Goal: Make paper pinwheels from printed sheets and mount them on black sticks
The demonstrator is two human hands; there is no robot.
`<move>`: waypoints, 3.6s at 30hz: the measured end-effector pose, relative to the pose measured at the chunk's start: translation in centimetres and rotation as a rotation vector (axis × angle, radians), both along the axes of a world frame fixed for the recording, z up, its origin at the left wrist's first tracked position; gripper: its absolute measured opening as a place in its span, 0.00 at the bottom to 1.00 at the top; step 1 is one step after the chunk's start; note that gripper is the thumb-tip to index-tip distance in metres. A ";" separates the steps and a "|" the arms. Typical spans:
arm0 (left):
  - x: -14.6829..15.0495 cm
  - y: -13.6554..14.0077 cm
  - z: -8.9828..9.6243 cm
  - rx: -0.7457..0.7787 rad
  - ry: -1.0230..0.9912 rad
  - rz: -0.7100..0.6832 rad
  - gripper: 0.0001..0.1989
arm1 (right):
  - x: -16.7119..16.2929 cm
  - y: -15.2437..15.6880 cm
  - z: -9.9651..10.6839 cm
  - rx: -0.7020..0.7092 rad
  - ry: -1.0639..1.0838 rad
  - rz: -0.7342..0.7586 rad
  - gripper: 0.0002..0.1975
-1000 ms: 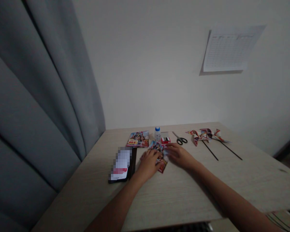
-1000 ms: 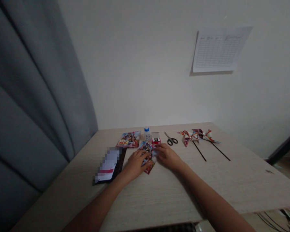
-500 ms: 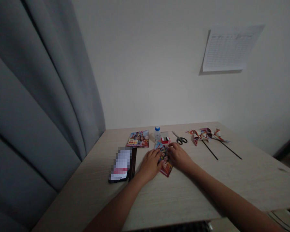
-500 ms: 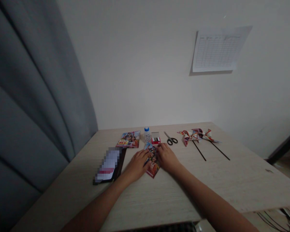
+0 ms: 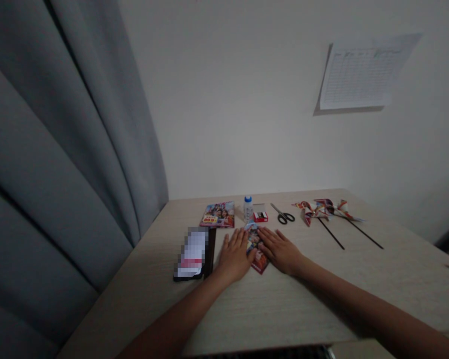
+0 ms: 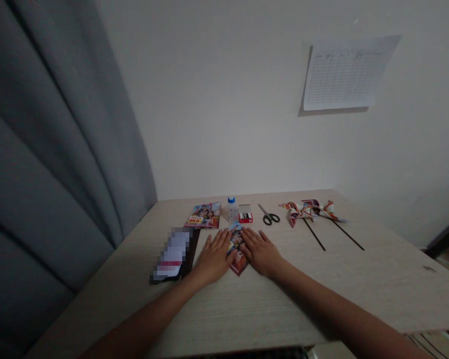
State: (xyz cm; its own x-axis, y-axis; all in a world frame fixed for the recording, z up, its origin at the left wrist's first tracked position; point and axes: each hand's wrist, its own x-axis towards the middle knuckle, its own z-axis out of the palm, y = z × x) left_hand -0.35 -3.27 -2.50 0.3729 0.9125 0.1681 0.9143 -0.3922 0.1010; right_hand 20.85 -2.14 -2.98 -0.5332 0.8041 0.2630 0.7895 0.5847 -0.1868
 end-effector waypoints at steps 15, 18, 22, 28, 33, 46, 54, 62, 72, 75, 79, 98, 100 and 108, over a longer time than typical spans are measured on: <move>-0.9 -1.4 0.5 0.015 -0.062 0.008 0.35 | 1.7 -1.9 0.3 -0.091 0.017 -0.016 0.29; -0.9 -1.1 1.4 0.023 -0.117 0.019 0.32 | 1.9 -1.5 0.5 -0.146 0.073 -0.036 0.27; 0.0 -0.1 2.0 0.093 -0.201 0.020 0.24 | 0.8 0.0 1.1 -0.145 0.167 -0.095 0.25; 1.2 1.4 0.6 0.042 -0.120 -0.128 0.26 | -1.5 0.9 1.3 -0.049 0.083 -0.028 0.28; 0.9 1.5 0.3 0.000 -0.005 -0.150 0.29 | -1.6 0.6 0.5 -0.037 0.023 0.049 0.28; -1.2 1.0 1.1 -0.038 0.005 -0.055 0.33 | 1.7 0.6 0.3 -0.047 -0.059 -0.032 0.29; -1.5 1.1 0.6 0.047 -0.071 -0.063 0.28 | 1.9 0.5 0.1 -0.027 -0.084 -0.069 0.29; -2.2 0.8 1.9 0.079 -0.263 -0.256 0.24 | 2.4 0.2 2.4 0.056 0.155 0.002 0.28; -4.1 1.3 3.7 -0.216 -0.273 -0.374 0.33 | 5.4 0.8 3.7 -0.251 0.378 0.292 0.25; -4.5 1.7 4.0 -0.261 -0.271 -0.366 0.33 | 5.8 1.4 3.2 -0.260 0.364 0.287 0.28; -4.7 1.8 4.3 -0.308 -0.295 -0.359 0.31 | 5.6 1.4 3.1 -0.215 0.336 0.284 0.25; -3.9 2.1 3.1 -0.177 -0.414 -0.339 0.16 | 4.2 0.0 4.2 -0.056 0.276 0.225 0.10; -3.7 1.9 3.2 -0.149 -0.438 -0.304 0.20 | 3.8 0.1 3.8 -0.022 0.276 0.192 0.09; -3.1 1.5 2.5 -0.032 -0.414 -0.302 0.16 | 2.4 0.0 3.3 -0.001 0.307 0.025 0.09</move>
State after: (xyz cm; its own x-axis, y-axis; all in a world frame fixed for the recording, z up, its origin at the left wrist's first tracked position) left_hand -3.47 -1.74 0.05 0.5286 0.7815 0.3315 0.6414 -0.6235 0.4471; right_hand 23.25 -2.09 0.31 -0.4487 0.7921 0.4137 0.6815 0.6028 -0.4150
